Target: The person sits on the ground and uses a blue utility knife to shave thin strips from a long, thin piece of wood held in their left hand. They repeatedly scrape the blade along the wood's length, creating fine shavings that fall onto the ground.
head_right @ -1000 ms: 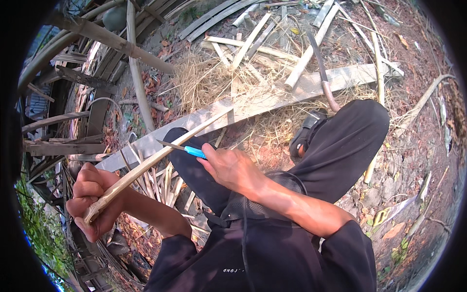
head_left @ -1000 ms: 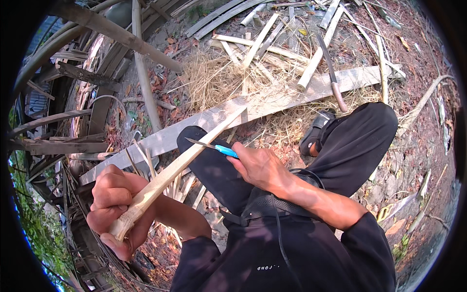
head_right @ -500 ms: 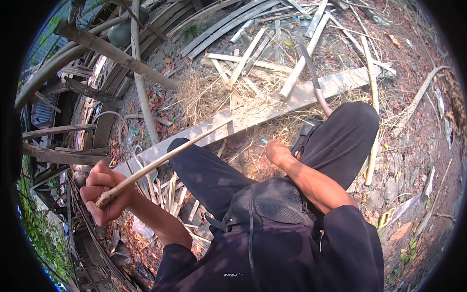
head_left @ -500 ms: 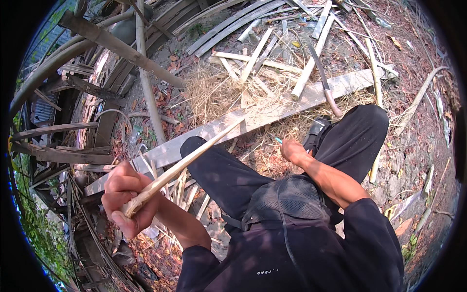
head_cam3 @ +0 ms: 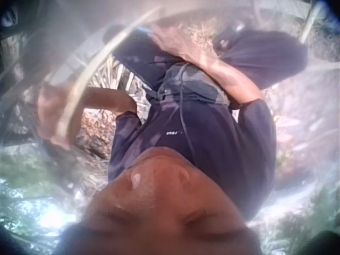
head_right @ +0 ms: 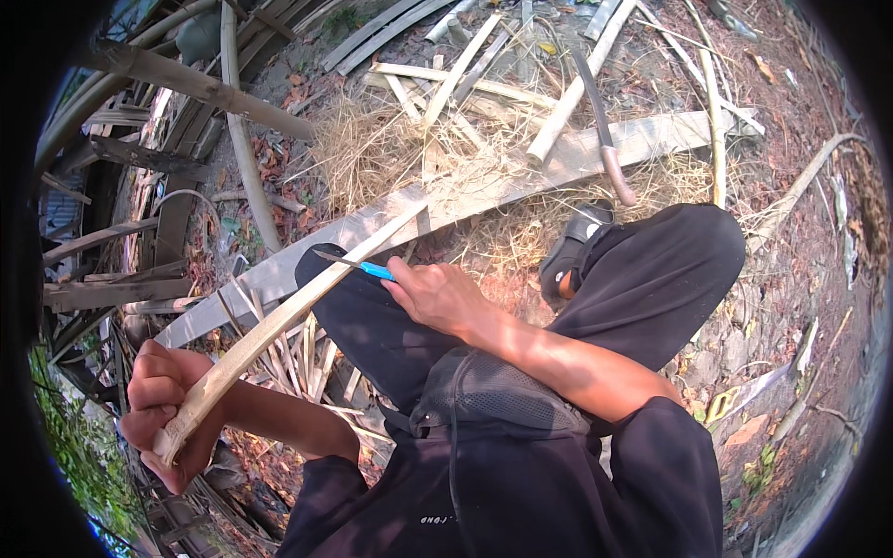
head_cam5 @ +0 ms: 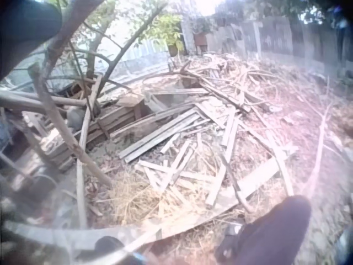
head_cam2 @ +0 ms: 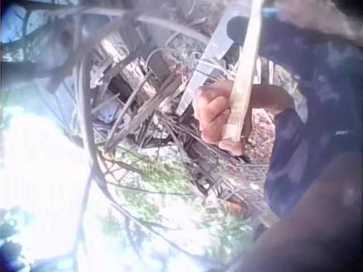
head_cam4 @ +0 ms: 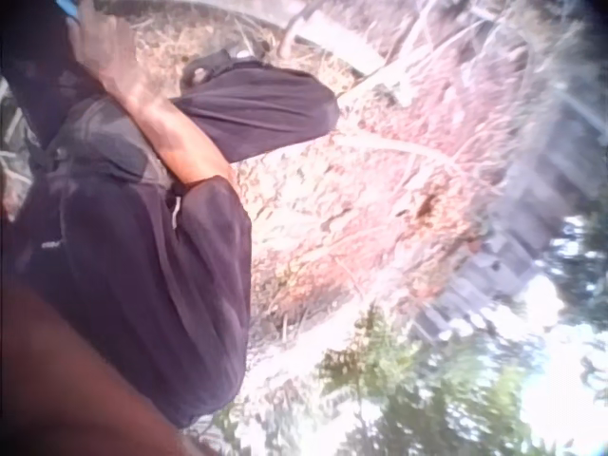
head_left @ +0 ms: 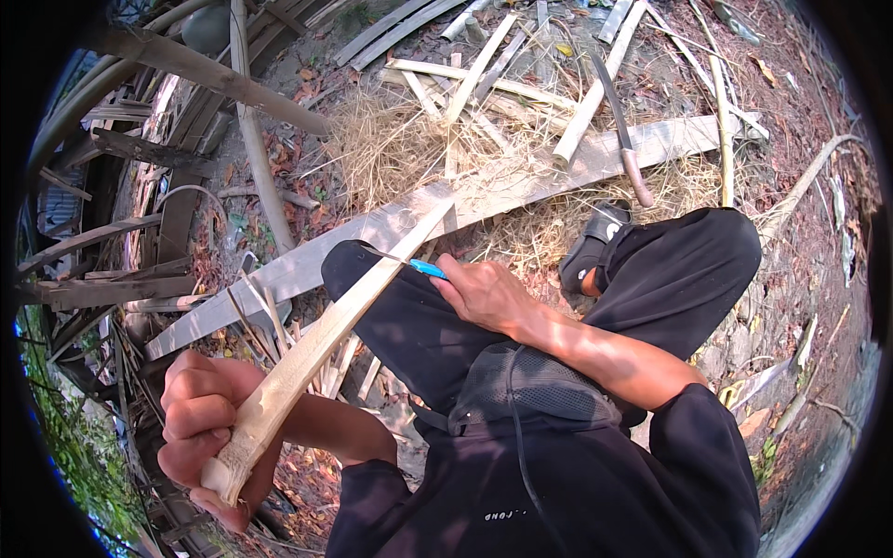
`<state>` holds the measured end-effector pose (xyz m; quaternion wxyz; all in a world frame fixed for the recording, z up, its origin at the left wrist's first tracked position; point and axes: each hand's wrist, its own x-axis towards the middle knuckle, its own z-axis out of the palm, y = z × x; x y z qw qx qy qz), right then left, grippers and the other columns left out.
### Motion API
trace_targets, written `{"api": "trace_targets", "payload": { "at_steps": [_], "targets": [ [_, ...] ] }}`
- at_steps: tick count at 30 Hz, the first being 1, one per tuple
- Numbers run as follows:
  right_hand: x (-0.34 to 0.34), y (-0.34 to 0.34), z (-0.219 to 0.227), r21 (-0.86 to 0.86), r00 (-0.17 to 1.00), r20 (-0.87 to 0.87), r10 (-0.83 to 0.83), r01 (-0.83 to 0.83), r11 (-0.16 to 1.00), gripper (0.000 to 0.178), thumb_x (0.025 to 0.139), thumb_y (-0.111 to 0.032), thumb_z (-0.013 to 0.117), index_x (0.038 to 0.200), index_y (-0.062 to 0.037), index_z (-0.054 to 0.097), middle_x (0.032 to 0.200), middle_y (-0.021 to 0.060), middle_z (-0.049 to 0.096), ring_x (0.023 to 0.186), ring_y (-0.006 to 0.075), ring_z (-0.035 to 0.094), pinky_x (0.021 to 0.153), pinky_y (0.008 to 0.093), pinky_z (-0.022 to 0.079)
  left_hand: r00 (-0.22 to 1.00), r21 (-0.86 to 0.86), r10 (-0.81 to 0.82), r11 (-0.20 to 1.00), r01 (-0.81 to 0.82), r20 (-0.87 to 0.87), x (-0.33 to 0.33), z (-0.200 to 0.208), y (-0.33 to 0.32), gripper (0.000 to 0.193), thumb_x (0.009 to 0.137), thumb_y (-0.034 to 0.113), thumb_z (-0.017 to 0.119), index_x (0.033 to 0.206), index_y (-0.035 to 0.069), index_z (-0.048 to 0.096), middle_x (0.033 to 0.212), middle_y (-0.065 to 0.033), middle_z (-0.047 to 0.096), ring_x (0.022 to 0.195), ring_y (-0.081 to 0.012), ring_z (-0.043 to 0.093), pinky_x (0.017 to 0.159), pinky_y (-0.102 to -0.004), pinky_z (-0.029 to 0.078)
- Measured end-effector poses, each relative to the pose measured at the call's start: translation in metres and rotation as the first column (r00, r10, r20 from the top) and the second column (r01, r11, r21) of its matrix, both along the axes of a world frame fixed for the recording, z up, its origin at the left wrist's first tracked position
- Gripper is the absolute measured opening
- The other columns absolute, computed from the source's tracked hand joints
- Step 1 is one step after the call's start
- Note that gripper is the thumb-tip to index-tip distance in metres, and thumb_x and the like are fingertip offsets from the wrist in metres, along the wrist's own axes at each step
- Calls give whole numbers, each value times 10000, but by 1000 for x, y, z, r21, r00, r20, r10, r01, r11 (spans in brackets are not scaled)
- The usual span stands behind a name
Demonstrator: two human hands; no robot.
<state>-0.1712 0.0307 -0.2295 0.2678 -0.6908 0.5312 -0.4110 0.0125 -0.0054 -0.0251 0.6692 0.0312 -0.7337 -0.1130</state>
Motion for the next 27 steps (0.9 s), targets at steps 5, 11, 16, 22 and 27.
{"api": "trace_targets", "payload": {
  "at_steps": [5,11,16,22,27],
  "targets": [
    [7,-33,-39,-242,998,-55,30,-42,969,201,888,-192,541,864,-42,411,590,143,535,473,363,525,424,426,436,997,93,-1,996,8,-72,17,3,-6,343,781,397,365,663,77,393,448,-32,281,414,-105,164,458,-309,154],
    [-66,-27,-154,403,915,-378,-140,299,865,301,960,-273,377,968,11,476,689,172,605,563,354,603,545,464,500,994,94,-79,992,85,-71,17,10,-21,331,773,381,374,624,86,353,436,-28,253,421,-104,154,459,-313,152],
    [-26,-36,-56,338,984,-31,-173,173,925,256,939,-271,441,930,-15,443,553,211,527,521,400,544,502,482,430,973,168,77,985,-40,-218,23,10,-15,355,701,435,417,563,109,377,450,2,205,451,-103,157,484,-310,153],
    [-4,-39,-48,75,998,-21,-65,67,995,207,913,-230,507,884,-40,430,528,162,516,473,368,531,437,442,412,942,99,175,983,-152,-285,24,11,-21,332,685,412,421,548,122,337,464,10,164,465,-104,133,488,-308,152],
    [-24,-45,-141,470,962,-132,-240,274,839,217,920,-268,488,908,-52,477,523,194,544,496,382,589,431,469,469,900,97,302,953,-286,-313,4,4,-21,327,681,403,416,536,135,296,459,14,157,462,-102,127,485,-308,147]
  ]
}}
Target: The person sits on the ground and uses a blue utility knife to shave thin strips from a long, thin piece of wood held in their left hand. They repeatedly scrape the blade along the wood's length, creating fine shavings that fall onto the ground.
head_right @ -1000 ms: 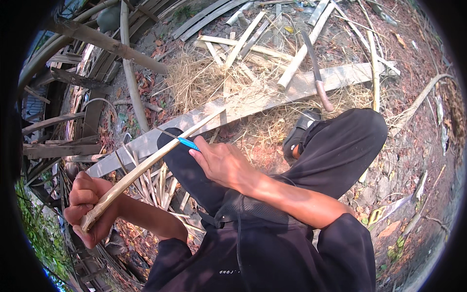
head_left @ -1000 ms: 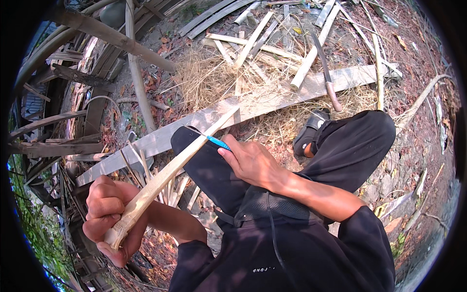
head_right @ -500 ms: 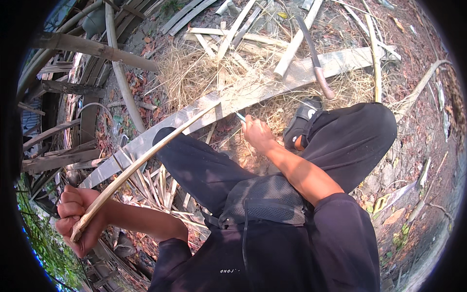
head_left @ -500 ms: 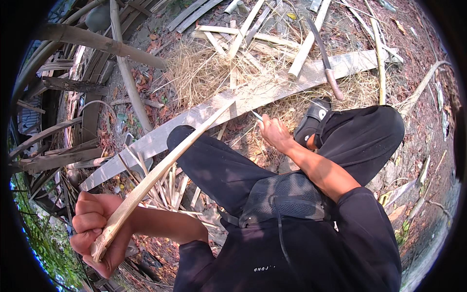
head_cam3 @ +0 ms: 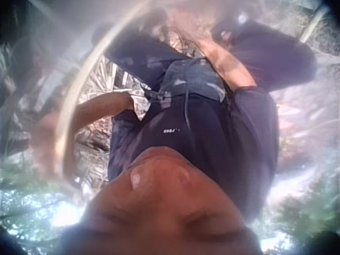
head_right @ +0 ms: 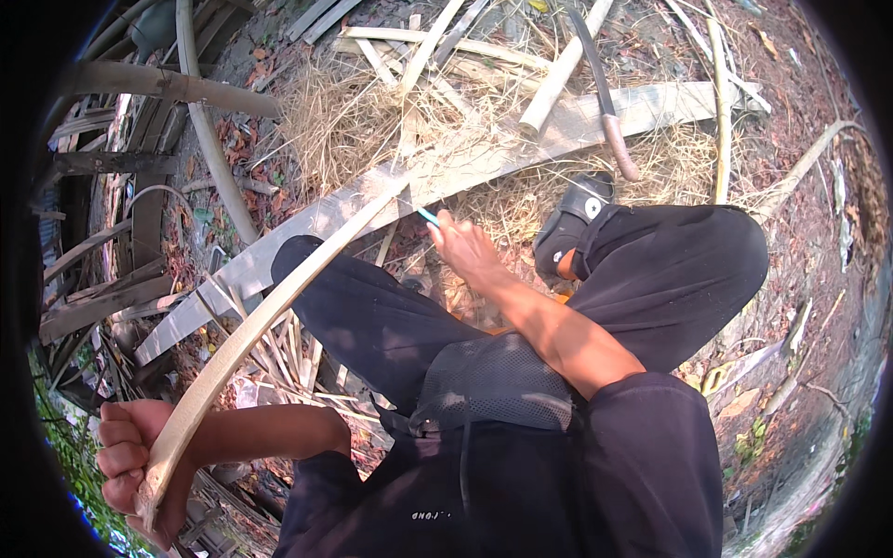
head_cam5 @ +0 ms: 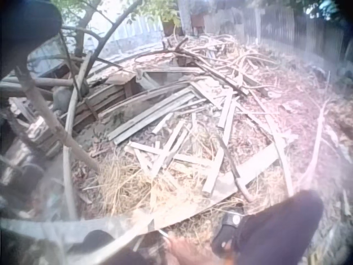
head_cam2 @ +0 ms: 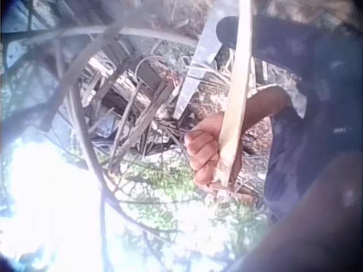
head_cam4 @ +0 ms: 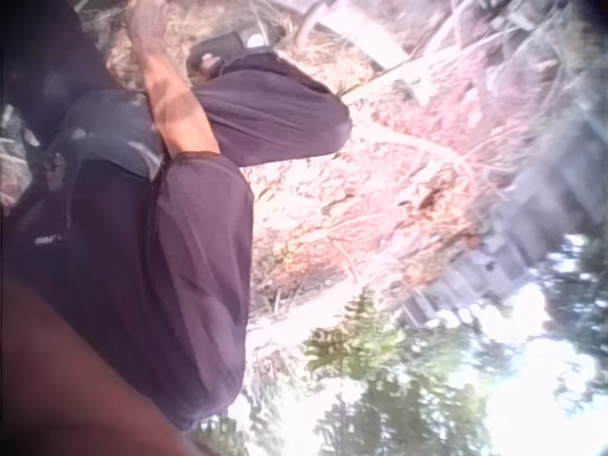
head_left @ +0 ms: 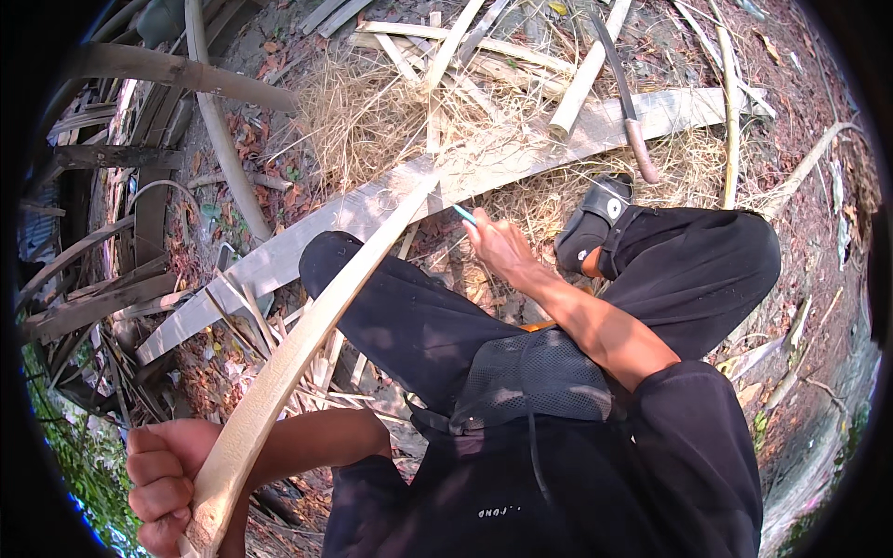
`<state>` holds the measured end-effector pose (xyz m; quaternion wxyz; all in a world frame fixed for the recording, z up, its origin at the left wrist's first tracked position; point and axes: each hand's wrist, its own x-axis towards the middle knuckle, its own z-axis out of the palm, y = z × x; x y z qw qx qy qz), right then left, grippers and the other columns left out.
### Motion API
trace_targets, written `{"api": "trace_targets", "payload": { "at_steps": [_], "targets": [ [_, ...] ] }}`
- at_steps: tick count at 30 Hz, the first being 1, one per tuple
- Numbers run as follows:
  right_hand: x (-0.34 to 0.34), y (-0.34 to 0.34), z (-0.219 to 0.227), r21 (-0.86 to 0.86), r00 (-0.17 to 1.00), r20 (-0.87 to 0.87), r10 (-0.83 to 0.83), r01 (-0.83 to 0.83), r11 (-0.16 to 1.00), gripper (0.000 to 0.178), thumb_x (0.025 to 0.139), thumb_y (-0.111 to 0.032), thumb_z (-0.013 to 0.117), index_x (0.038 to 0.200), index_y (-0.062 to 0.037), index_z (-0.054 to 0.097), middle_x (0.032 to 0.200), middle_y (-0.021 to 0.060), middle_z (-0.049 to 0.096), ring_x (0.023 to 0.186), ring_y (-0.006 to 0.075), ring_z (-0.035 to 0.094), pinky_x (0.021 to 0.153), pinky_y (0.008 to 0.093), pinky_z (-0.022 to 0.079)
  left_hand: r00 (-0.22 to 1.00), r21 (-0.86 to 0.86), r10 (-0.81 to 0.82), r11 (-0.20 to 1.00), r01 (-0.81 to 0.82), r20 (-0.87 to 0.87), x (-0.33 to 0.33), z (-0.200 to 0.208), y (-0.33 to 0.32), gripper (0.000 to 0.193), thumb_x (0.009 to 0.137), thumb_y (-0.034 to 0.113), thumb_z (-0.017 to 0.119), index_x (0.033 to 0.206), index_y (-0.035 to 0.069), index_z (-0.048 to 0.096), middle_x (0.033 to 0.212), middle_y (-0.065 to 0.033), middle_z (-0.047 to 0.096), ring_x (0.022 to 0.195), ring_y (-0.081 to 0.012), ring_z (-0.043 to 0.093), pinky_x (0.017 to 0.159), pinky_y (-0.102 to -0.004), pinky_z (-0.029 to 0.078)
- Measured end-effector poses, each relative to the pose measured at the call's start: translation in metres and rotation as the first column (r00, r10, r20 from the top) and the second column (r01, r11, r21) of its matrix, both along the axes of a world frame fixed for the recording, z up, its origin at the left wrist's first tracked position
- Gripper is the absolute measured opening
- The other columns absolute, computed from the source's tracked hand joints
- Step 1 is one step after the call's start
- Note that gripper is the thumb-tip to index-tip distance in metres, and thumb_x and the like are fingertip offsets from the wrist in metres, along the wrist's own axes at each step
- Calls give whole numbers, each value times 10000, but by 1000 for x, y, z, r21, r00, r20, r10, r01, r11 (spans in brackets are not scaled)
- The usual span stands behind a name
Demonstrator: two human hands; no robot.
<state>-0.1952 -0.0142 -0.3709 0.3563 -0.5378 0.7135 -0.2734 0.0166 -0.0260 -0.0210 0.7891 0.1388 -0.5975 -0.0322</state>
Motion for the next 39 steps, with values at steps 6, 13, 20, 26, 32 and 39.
{"api": "trace_targets", "payload": {
  "at_steps": [6,13,20,26,32,39],
  "targets": [
    [0,3,33,42,995,-61,83,-81,996,317,926,-303,458,930,14,466,562,214,560,562,414,595,528,499,481,992,56,96,994,-92,-86,9,5,-6,334,653,404,407,511,150,244,445,6,154,455,-98,129,476,-298,147],
    [10,-7,30,-118,992,-88,93,-103,988,286,936,-302,447,924,-16,457,575,186,566,557,382,587,509,458,480,998,65,-18,998,22,-63,17,4,-1,309,627,386,425,516,140,276,461,5,150,470,-108,146,491,-315,160],
    [4,-18,3,70,971,-201,133,-121,990,334,953,-326,390,918,-4,467,736,221,613,727,357,632,635,461,514,998,67,-24,998,20,58,11,7,5,289,614,372,434,536,114,331,450,-6,181,479,-115,152,501,-333,151],
    [-10,-11,-43,-40,978,-209,-4,-5,999,327,935,-313,448,928,14,453,705,271,591,675,429,601,559,499,482,994,144,-91,986,82,60,14,5,5,370,633,450,436,525,119,311,437,-13,208,469,-114,162,505,-327,158],
    [-2,-18,26,-248,997,73,33,-14,969,290,942,-281,437,1016,0,430,636,234,569,610,430,570,544,501,453,996,142,53,989,-43,-66,10,5,5,342,636,406,431,508,135,267,433,-6,189,463,-112,151,493,-318,162],
    [3,-24,-18,-134,964,-263,39,-76,988,255,941,-299,425,1021,-64,480,660,197,597,649,388,610,607,461,495,993,56,-98,993,101,-59,8,9,-1,302,606,340,439,485,139,248,453,5,137,470,-108,125,496,-320,155]
  ]
}}
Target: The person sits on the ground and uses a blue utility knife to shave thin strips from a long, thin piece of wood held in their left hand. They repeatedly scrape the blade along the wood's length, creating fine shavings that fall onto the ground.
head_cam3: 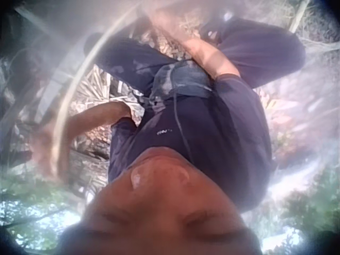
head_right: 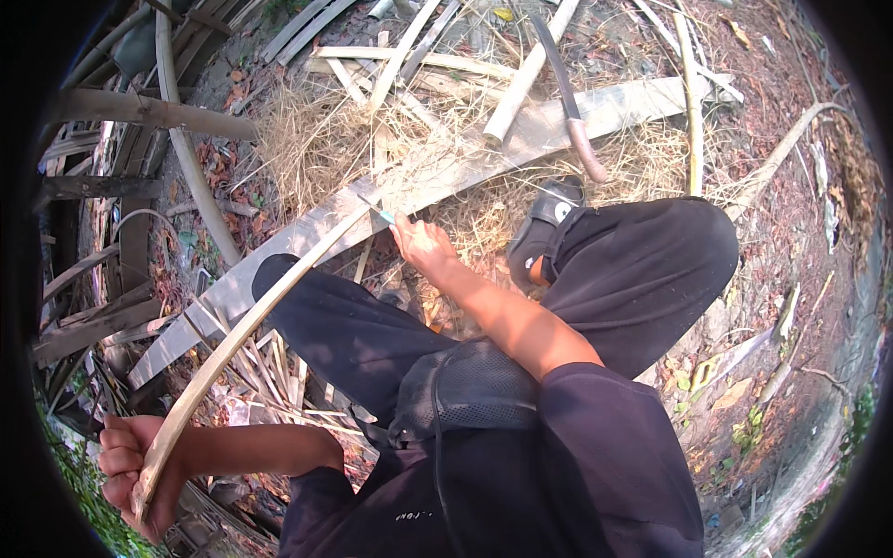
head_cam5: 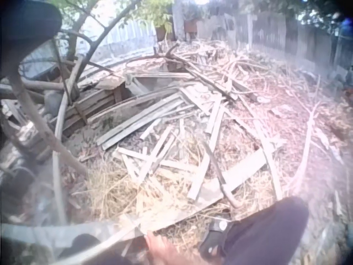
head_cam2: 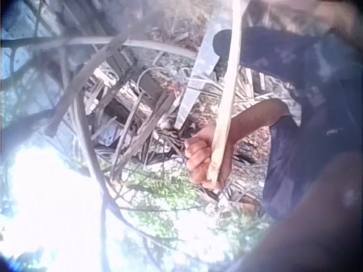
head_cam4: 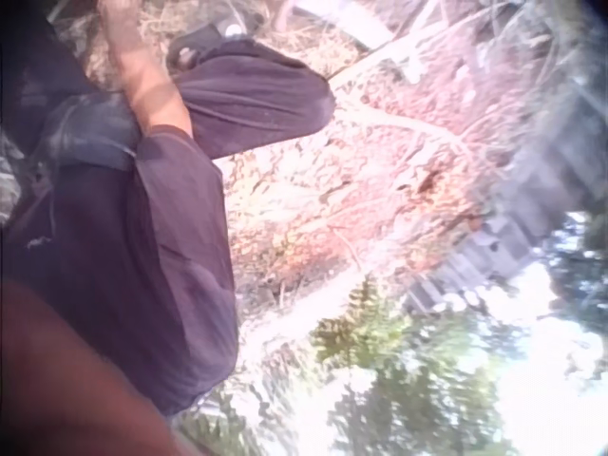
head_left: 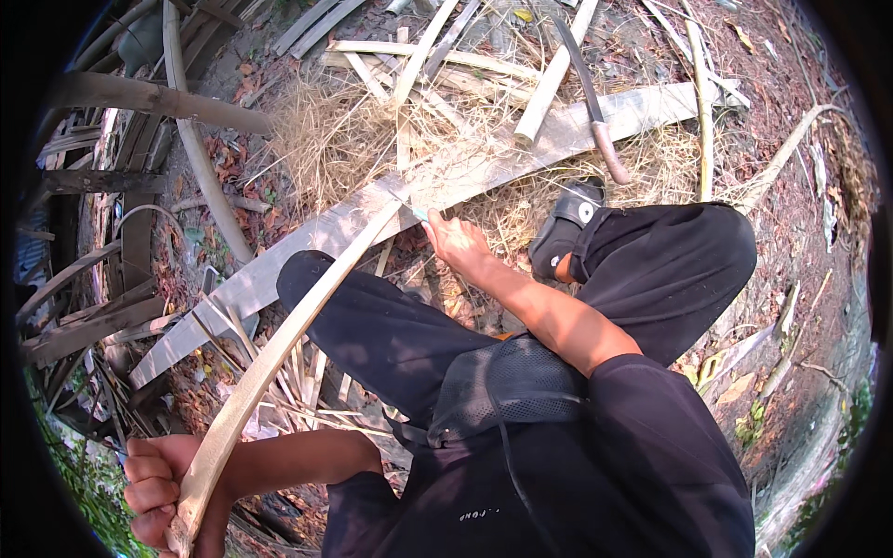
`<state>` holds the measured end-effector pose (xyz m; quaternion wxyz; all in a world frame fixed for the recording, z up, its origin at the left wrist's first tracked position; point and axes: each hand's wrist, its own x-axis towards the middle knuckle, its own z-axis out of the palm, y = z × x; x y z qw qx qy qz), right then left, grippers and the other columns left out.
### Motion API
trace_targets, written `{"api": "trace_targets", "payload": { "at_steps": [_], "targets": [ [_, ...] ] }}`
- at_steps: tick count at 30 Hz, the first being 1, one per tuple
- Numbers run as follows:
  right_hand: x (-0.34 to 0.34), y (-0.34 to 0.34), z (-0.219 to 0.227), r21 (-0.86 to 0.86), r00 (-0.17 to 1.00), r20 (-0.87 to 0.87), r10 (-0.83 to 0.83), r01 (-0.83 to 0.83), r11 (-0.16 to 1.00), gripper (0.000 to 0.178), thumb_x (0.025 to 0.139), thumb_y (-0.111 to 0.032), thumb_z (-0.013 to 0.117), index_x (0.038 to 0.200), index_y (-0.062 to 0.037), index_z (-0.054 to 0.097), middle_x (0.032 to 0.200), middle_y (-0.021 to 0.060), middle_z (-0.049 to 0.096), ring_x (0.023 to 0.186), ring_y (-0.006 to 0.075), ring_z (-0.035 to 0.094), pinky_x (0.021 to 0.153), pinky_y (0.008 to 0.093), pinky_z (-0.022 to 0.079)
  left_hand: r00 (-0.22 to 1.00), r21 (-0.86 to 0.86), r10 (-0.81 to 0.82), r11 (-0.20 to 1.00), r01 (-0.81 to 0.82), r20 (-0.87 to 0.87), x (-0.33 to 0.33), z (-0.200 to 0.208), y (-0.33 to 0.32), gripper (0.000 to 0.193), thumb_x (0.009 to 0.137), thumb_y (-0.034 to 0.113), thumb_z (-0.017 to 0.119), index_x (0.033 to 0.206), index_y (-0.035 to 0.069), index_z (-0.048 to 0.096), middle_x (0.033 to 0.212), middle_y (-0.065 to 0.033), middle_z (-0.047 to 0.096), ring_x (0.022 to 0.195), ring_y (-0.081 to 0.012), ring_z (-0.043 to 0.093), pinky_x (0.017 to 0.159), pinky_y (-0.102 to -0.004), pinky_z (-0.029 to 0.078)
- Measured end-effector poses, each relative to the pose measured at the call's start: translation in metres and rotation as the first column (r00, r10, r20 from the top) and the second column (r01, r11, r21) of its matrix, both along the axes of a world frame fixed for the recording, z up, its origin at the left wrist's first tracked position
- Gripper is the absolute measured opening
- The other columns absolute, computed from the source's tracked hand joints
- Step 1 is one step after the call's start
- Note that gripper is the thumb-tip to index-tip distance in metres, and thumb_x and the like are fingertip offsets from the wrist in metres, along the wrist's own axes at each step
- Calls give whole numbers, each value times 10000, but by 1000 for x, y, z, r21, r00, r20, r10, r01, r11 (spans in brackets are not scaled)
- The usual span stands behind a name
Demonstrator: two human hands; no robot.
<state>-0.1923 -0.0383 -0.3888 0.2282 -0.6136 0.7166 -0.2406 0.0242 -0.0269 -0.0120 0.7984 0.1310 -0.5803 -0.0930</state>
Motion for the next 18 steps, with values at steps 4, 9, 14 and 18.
{"api": "trace_targets", "payload": {
  "at_steps": [4,9,14,18],
  "targets": [
    [-2,-9,0,160,997,63,-45,35,987,250,939,-310,414,991,-74,478,682,207,607,675,397,612,626,479,494,971,2,234,972,-234,-51,-8,-3,2,266,543,306,434,479,139,237,455,11,117,479,-106,119,506,-318,144],
    [5,-5,32,4,958,281,53,-56,998,288,941,-329,410,1028,-66,490,706,216,614,688,410,608,652,507,483,967,27,252,968,-251,-43,6,1,-6,280,537,314,407,466,153,190,447,15,102,468,-101,113,499,-312,134],
    [7,-18,15,151,980,184,77,-106,983,412,936,-369,417,1235,-86,434,715,241,614,693,417,610,656,519,493,955,34,293,955,-294,37,-1,-3,-4,290,543,325,406,469,159,180,437,15,112,467,-101,110,495,-309,130],
    [4,-21,11,122,992,122,45,-60,991,321,956,-348,376,1041,-47,448,750,251,612,744,434,614,672,521,500,982,43,165,985,-169,92,-12,4,-1,268,579,313,410,473,141,234,431,-3,154,466,-105,135,498,-317,140]
  ]
}}
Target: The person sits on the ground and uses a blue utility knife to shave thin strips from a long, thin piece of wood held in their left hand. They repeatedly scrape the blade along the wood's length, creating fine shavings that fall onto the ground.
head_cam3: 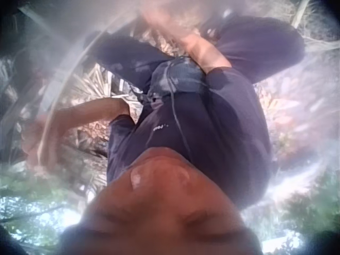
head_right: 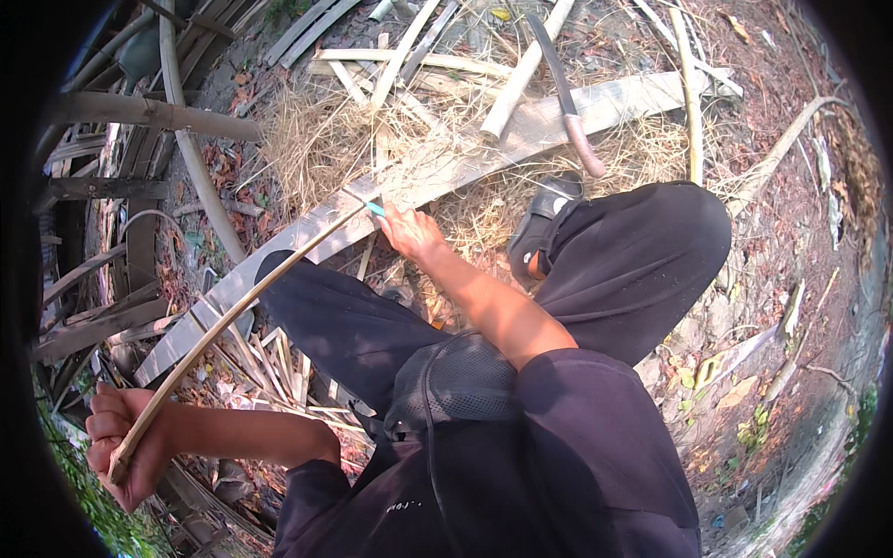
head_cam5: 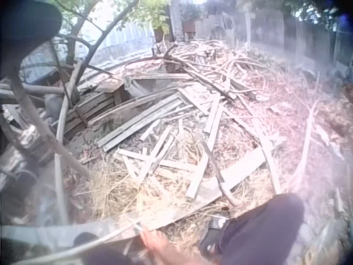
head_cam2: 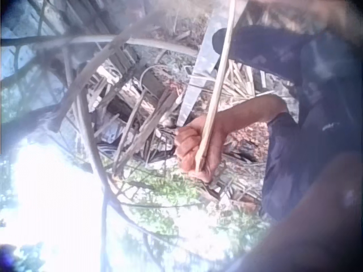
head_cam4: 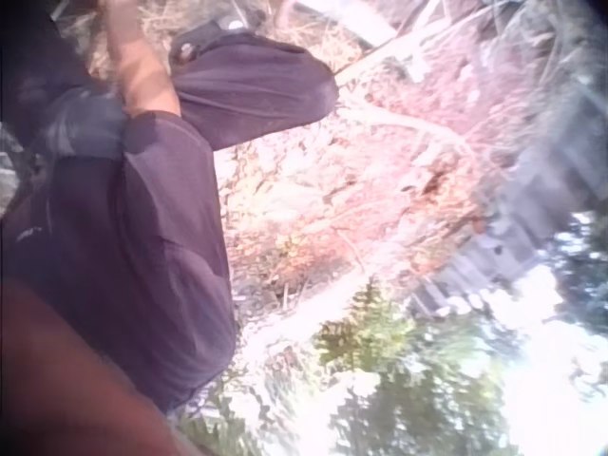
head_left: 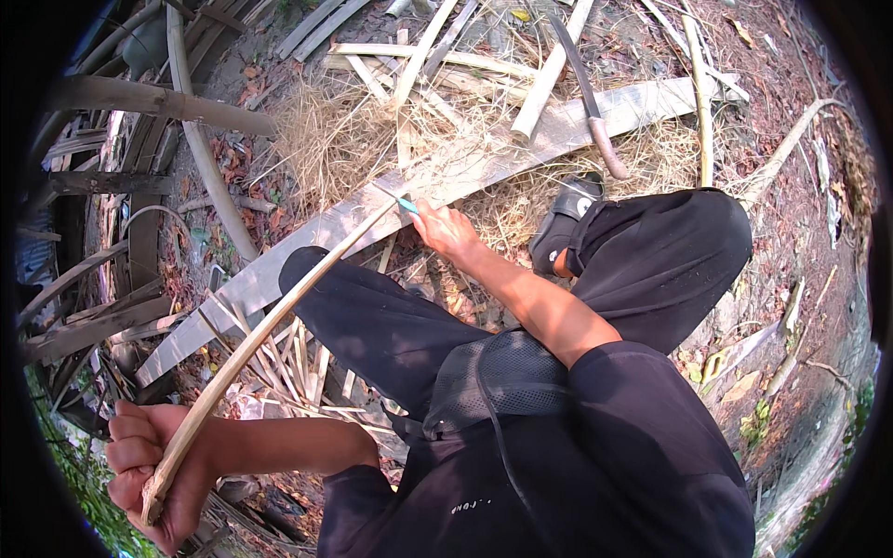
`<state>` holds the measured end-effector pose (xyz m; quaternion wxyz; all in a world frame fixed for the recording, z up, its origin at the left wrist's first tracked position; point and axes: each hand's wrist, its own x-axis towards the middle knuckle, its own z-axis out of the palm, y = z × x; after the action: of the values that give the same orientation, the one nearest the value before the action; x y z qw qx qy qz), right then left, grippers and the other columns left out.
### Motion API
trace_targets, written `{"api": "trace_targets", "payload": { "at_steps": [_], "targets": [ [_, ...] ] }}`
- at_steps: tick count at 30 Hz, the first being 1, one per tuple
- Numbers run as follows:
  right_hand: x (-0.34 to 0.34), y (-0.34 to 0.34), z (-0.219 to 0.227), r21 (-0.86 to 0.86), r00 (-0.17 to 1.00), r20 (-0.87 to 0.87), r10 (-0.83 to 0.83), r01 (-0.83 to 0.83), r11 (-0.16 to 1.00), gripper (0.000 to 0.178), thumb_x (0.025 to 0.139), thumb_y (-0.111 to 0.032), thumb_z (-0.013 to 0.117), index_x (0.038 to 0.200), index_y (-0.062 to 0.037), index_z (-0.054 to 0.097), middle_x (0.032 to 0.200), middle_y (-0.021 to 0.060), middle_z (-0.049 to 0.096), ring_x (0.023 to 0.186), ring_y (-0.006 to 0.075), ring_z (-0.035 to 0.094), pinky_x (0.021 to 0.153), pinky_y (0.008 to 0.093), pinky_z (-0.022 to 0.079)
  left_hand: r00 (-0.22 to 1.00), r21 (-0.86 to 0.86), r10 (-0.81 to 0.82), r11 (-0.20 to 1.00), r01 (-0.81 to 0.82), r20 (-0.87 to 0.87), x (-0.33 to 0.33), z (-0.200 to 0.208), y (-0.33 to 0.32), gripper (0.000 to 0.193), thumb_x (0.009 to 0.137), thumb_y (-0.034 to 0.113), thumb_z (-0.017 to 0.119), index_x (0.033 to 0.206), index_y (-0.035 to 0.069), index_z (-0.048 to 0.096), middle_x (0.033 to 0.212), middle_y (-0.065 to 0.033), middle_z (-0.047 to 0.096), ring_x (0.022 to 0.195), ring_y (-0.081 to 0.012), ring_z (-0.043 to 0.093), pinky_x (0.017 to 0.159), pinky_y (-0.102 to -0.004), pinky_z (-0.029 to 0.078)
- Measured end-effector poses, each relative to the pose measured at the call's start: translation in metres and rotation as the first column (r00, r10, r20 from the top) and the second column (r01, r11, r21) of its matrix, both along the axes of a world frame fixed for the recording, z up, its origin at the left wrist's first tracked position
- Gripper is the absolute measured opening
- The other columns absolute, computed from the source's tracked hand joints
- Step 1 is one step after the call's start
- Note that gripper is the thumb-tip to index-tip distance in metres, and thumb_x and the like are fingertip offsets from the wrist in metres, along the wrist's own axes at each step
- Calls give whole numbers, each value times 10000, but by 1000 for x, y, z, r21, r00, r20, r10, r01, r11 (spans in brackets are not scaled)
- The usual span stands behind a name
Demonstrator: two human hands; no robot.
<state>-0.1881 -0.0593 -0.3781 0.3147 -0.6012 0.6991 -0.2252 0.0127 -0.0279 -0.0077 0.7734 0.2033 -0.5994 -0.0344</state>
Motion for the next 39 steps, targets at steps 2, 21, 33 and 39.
{"api": "trace_targets", "payload": {
  "at_steps": [2,21,33,39],
  "targets": [
    [6,3,-3,-52,998,-31,-58,57,997,317,943,-357,401,1031,-59,463,795,240,624,773,419,623,685,497,506,998,11,-49,999,49,-33,-12,0,2,261,593,303,413,473,130,259,432,-9,174,465,-107,141,501,-323,147],
    [9,-16,-36,51,984,-131,-124,132,990,334,940,-323,376,957,-11,494,911,224,636,911,339,618,694,433,515,981,18,-182,983,184,-71,0,-5,-2,293,657,344,409,528,127,262,448,-7,170,452,-101,156,482,-303,126],
    [8,16,-18,-65,986,-133,-99,90,994,307,938,-314,429,1025,-21,460,691,235,610,676,402,622,607,462,510,911,-13,-412,911,412,-25,30,-19,16,359,678,419,441,544,134,269,454,0,188,474,-109,152,494,-321,150],
    [-4,16,-47,-73,976,-196,-97,84,994,323,937,-329,429,1007,-15,461,701,210,619,701,371,632,599,452,513,860,-112,-498,853,509,116,38,-34,25,389,720,463,429,561,134,293,461,1,204,429,-110,143,462,-309,147]
  ]
}}
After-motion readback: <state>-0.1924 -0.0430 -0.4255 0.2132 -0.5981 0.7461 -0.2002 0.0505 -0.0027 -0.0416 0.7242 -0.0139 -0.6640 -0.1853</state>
